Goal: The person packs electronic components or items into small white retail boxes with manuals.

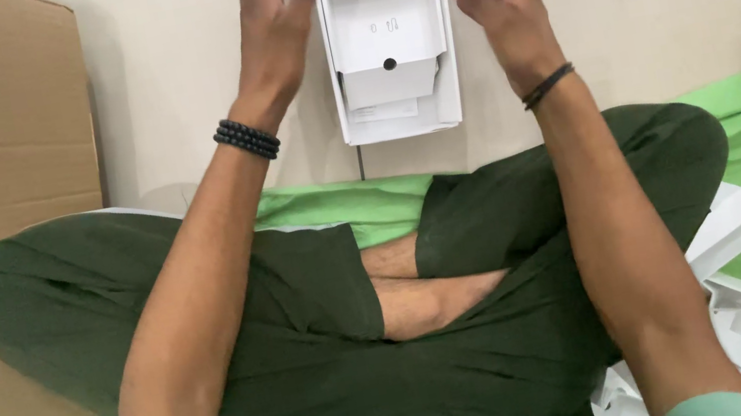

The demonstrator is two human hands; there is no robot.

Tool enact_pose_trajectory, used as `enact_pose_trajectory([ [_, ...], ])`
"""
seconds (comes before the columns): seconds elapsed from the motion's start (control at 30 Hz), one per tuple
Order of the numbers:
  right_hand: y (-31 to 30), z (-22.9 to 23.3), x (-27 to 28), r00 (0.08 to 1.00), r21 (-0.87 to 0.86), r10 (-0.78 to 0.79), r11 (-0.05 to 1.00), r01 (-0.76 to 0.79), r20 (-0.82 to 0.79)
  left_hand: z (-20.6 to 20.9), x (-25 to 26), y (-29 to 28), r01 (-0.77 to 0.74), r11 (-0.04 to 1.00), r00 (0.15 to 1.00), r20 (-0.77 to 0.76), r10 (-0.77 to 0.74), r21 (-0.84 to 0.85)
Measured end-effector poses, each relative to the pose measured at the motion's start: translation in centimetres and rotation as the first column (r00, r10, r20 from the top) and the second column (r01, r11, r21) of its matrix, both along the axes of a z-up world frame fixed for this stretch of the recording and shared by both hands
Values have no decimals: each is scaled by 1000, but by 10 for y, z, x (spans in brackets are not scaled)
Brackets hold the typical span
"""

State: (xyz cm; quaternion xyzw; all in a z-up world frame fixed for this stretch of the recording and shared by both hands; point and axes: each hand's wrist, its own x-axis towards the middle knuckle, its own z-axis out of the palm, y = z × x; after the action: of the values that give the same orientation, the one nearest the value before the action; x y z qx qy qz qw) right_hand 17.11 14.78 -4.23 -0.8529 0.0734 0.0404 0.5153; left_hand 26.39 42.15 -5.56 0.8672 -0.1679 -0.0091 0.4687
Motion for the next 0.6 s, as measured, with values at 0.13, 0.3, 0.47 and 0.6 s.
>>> enact_pose_trajectory([
  [0.13,-9,5,46,999,457,32,888,-46,39,6,26,1,79,924,896,-380,-230,-374],
  [0.3,-6,12,63,994,515,77,851,-107,79,25,30,5,42,888,873,-416,-256,-458],
  [0.47,-12,33,51,975,693,-31,709,-133,219,57,30,9,48,774,917,-280,-285,-631],
  [0.6,-5,48,37,971,760,-95,641,-108,218,60,23,10,82,777,920,-253,-301,-624],
])
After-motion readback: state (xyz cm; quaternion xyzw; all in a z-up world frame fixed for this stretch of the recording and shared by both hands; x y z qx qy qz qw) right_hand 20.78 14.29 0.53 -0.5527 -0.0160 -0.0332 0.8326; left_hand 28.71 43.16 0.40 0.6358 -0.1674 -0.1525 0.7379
